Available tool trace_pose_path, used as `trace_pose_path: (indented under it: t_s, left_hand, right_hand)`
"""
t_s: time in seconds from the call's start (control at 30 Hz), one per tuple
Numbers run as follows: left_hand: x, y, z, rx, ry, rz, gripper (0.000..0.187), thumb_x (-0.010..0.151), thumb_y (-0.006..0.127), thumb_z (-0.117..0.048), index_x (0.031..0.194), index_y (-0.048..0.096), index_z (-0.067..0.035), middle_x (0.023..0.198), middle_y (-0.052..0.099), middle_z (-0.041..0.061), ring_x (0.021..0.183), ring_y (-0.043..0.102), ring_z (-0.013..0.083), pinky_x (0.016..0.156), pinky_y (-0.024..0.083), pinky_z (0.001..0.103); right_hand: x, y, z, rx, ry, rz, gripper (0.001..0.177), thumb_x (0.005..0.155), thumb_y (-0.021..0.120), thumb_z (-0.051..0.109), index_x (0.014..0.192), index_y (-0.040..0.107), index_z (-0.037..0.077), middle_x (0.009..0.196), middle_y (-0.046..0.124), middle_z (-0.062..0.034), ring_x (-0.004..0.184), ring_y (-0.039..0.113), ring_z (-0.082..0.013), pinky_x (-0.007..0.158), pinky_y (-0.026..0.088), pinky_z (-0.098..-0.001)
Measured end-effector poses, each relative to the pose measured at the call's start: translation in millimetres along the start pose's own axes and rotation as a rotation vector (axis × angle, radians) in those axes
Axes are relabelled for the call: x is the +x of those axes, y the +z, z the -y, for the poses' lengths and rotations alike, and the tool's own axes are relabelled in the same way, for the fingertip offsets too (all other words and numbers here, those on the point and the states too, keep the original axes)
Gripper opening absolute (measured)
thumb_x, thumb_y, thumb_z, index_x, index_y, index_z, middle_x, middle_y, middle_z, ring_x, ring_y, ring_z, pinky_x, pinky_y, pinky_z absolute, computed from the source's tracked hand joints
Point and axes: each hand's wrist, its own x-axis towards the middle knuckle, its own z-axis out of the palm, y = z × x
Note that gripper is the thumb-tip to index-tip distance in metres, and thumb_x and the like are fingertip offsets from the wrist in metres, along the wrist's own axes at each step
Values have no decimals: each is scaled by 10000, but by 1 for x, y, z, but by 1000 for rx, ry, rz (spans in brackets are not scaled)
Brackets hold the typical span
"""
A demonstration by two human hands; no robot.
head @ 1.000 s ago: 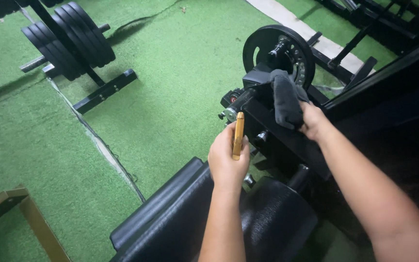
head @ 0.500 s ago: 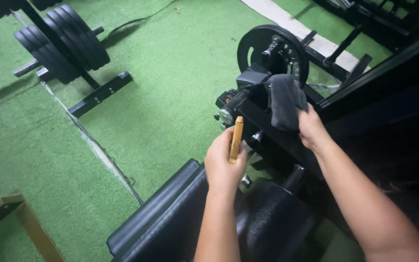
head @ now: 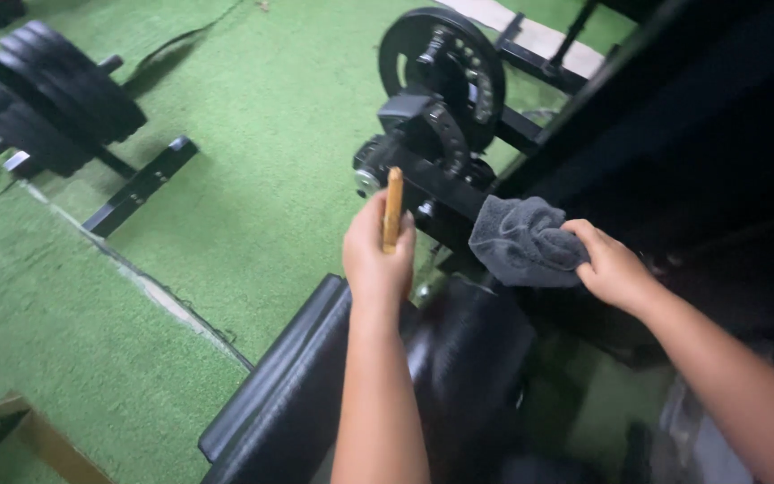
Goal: Cleaning a leg press machine using a spray bottle and a cloth.
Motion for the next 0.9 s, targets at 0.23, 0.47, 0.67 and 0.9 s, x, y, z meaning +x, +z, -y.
trace_pose_path:
  t_s: [0.23,0.47,0.67,0.9]
  left_hand:
    - [-2,-14,-38,-130,168,60,373,877,751,-163,1237,671,-108,1058,737,142,992,743,300,890,566,388]
    - [-62,-35,-141,-199,260,147,351,912,713,-126,1258,672,-84,1023,726,133,946,740,269,874,571,357]
    - [-134,-39,-193,-446,410,336,391,934,742,-124,1296,626,-33,1083,729,116,1010,731,206,924,568,328]
    - [-205,-24,-247,-621,355,824,380,904,712,-63,1275,650,-14,1134,722,68,1067,694,140,947,545,295]
  right_hand:
    - [-70,-60,19,-193,268,188,532,794,649,169,1320,567,182,1002,729,-197,930,733,-378,819,572,-478]
    - [-141,-165,46,-125,241,-81,556,752,776,300,1235,609,84,1014,714,-188,921,694,-306,785,547,-421]
    - [-232,-229,81,13,451,14,537,815,713,230,1302,549,76,1024,712,-130,908,660,-265,770,550,-438]
    - [-332,-284,92,375,514,-4,461,956,573,325,1373,597,131,1268,686,-40,1176,581,-144,993,448,-319]
